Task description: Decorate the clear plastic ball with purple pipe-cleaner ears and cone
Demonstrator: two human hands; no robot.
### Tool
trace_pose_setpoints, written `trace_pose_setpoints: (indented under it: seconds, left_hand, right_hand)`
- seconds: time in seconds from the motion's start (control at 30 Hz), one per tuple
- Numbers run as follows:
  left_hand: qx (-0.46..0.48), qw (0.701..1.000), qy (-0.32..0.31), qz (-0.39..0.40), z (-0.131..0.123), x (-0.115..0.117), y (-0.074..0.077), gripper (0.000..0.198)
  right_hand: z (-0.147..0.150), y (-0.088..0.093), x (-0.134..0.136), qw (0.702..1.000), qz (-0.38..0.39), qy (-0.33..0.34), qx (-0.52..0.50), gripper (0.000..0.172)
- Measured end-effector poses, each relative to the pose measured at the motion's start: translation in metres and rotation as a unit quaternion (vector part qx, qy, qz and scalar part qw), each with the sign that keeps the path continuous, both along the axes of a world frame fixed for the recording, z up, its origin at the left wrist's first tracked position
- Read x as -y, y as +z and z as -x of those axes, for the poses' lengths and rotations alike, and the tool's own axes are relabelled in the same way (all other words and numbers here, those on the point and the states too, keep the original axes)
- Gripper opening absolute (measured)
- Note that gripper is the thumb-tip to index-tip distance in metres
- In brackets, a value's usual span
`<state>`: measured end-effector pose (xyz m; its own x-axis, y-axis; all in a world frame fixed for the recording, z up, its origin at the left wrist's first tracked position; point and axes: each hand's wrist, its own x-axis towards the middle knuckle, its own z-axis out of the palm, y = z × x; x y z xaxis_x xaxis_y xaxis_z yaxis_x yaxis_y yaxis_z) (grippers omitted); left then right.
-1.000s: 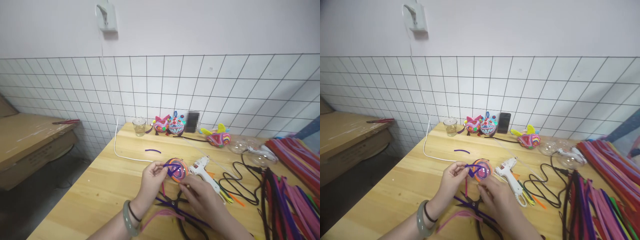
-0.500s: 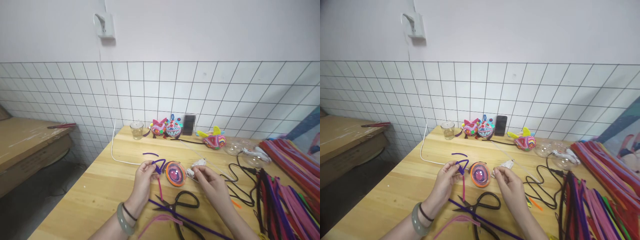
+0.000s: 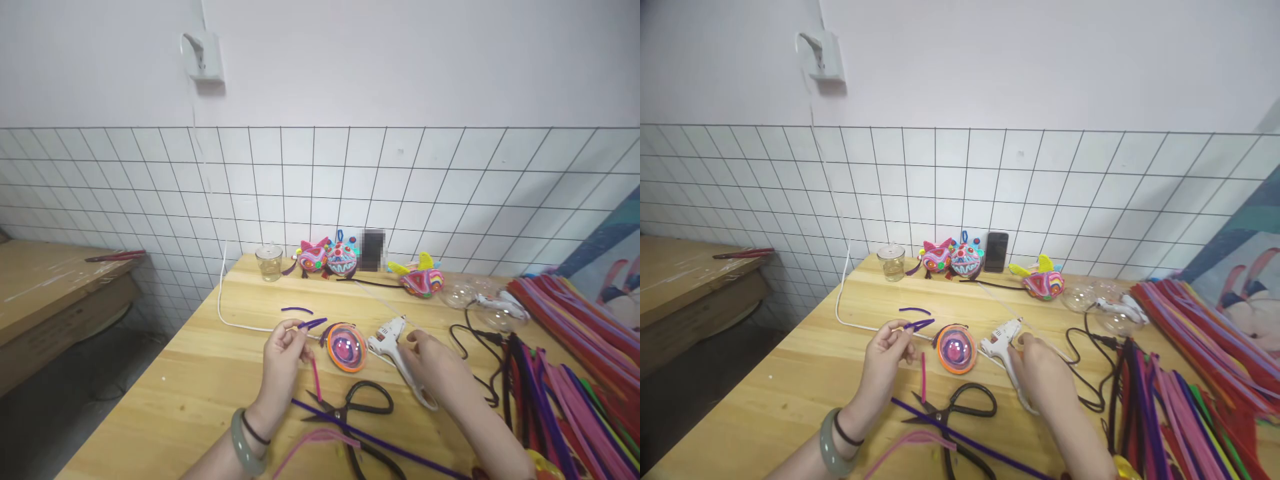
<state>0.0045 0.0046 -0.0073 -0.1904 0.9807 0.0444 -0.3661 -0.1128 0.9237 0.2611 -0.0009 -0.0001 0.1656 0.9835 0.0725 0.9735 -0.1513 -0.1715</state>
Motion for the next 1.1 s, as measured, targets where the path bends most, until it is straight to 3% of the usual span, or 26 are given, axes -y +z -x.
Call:
trace_pose_setpoints:
  seconds: [0.17, 0.53, 0.8, 0.97, 1.1]
  left_hand:
    - [0.006, 0.999, -0.026, -0.020, 0.000, 0.003, 0.000, 0.021]
    - [-0.030, 0.997, -0.076, -0.015, -0.001, 0.000, -0.002, 0.020]
    - [0.014, 0.996, -0.092, 0.000, -0.001, -0.003, -0.005, 0.045]
    - [0.007, 0.993, -0.114, 0.019, -0.001, -0.003, -0.008, 0.028]
    - [0.032, 0.992, -0.117, 0.037, -0.001, -0.003, -0.006, 0.028]
  right_hand:
    - [0.013, -0.010, 0.004, 0.999, 0.019, 0.000, 0.036, 0.034]
    - [0.013, -0.008, 0.002, 0.996, 0.084, 0.000, -0.010, 0.033]
    - [0.010, -0.006, -0.002, 0.996, 0.089, -0.015, -0.007, 0.037]
    - [0.007, -0.017, -0.005, 0.996, 0.093, -0.016, -0.009, 0.040]
    - [0.003, -0.021, -0.007, 0.996, 0.089, -0.027, -0.012, 0.043]
